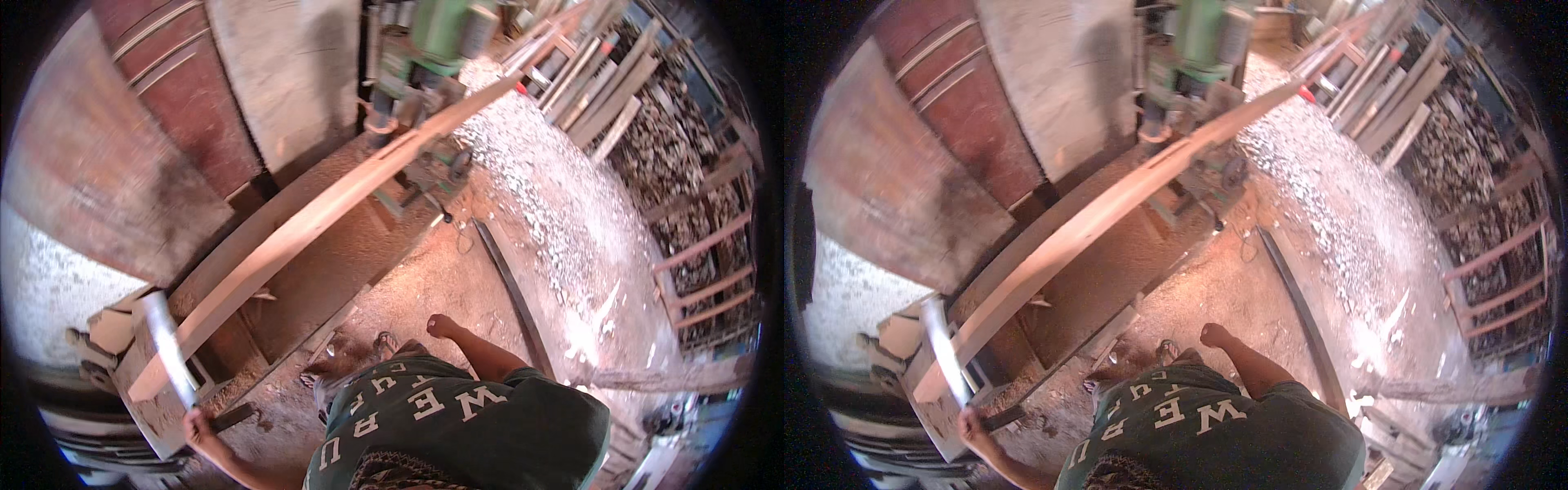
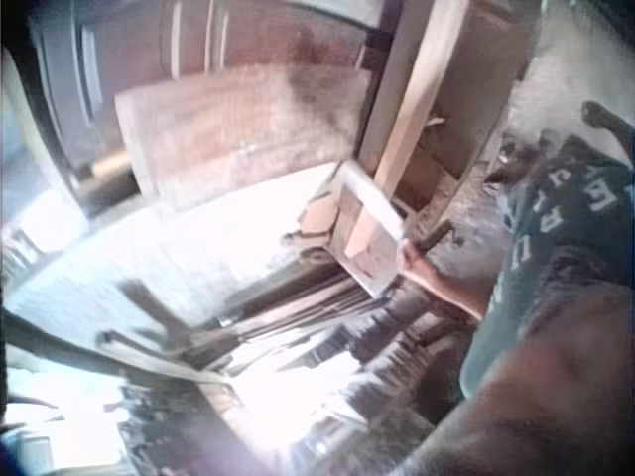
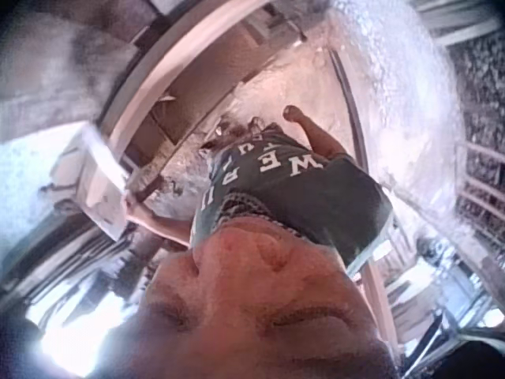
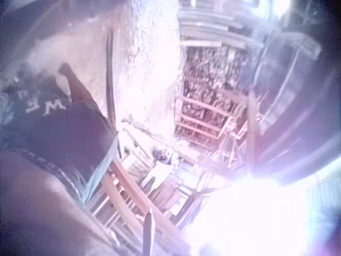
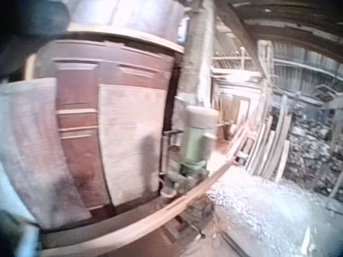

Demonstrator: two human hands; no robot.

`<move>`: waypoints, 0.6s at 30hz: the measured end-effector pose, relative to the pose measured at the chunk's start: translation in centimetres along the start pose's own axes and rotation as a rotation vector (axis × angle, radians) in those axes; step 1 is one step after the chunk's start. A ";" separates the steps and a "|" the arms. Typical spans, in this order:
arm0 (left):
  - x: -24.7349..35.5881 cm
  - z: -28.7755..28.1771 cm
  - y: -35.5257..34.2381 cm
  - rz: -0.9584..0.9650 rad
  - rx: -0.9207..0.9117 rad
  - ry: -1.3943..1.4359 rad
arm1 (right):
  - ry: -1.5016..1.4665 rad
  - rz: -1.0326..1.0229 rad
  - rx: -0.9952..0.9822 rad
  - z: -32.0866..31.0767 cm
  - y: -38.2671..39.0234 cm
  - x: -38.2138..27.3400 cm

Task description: The person uses a mortising machine to cut a slot into a wooden board, pulling the handle to lower the bit and adjusting the board position between cuts.

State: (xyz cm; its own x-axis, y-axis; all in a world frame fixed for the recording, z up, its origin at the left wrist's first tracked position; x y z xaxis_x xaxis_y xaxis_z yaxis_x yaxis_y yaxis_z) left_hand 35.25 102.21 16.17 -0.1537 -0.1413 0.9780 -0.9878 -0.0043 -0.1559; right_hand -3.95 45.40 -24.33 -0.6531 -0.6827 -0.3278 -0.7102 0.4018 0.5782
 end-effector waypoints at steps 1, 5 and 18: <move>0.3 5.2 0.2 -0.092 -0.099 -0.081 | -0.041 0.104 0.040 -1.4 1.2 1.3; 3.6 23.4 2.4 -0.199 -0.450 -0.056 | -0.518 0.183 0.154 -7.6 4.7 4.4; 2.4 53.9 2.0 -0.290 -0.705 0.237 | -0.855 -0.153 0.322 -34.9 2.5 -3.1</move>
State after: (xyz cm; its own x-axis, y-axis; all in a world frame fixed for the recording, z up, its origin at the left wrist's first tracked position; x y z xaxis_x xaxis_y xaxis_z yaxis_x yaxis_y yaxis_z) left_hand 34.34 48.53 10.72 0.1890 -0.0158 0.9819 -0.7610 0.6296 0.1566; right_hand 5.50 27.24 4.20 -0.4269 -0.1111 -0.8974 -0.7601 0.5818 0.2895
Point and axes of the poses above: each hand's wrist, its own y-axis away from the middle knuckle, its own z-axis out of the palm, x = y × z, the point moved 8 cm from there along -y, towards the middle knuckle, and after that the axes turned 11 degrees about y, right-handed, at the moved point
